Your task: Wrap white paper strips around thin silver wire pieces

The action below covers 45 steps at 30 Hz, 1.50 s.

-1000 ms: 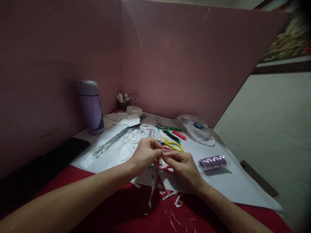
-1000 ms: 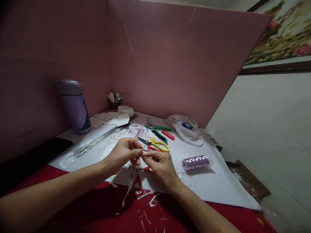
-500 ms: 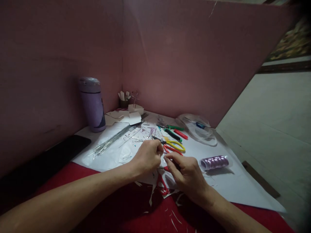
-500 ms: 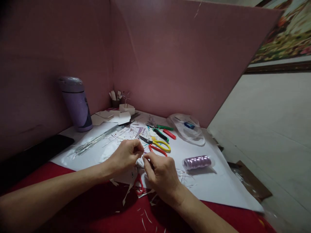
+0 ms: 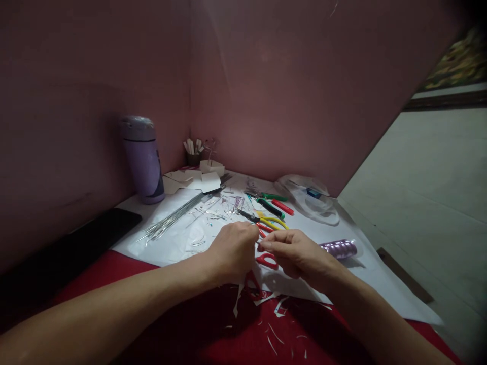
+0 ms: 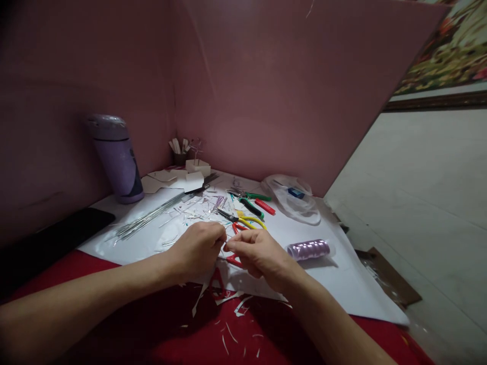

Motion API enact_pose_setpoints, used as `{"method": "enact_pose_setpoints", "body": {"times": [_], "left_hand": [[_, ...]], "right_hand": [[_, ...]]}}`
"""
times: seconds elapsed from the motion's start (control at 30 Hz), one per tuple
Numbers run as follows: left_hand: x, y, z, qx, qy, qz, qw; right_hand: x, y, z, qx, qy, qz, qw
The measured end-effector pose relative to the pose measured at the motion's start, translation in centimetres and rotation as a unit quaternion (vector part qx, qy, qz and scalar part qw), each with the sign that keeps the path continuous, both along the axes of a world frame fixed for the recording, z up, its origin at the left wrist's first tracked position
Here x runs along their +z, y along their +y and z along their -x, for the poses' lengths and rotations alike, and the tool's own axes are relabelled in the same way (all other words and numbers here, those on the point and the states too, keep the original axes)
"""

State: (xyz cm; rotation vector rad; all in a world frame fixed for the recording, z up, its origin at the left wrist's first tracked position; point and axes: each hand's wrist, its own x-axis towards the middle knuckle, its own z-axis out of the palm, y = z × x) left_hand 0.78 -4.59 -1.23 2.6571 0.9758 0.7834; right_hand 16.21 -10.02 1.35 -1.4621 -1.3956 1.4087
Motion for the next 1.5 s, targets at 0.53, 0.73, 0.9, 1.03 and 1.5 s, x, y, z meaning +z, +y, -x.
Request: {"method": "enact_pose_setpoints", "body": {"times": [0.53, 0.73, 0.9, 1.03, 1.5], "left_hand": [[2.3, -0.3, 0.4, -0.14, -0.229, 0.559, 0.784], [1.9, 0.2, 0.3, -0.137, -0.278, 0.607, 0.732], [2.1, 0.2, 0.0, -0.074, -0.326, 0.526, 0.782], [1.7, 0.4, -0.2, -0.037, -0.35, 0.438, 0.827], [1.3, 0.4, -0.1, -0.104, -0.19, 0.404, 0.889]], "right_hand": [[-1.0, 1.6, -2.1, -0.04, 0.02, -0.133, 0.99], [-2.6, 1.7, -1.1, -0.049, 0.104, -0.075, 0.991], [-2.9, 0.7, 0.9, -0.122, 0.018, -0.206, 0.971], [-2.9, -0.3, 2.4, -0.148, -0.05, -0.267, 0.951], [-1.1, 0.5, -0.9, -0.082, -0.16, -0.308, 0.934]]}}
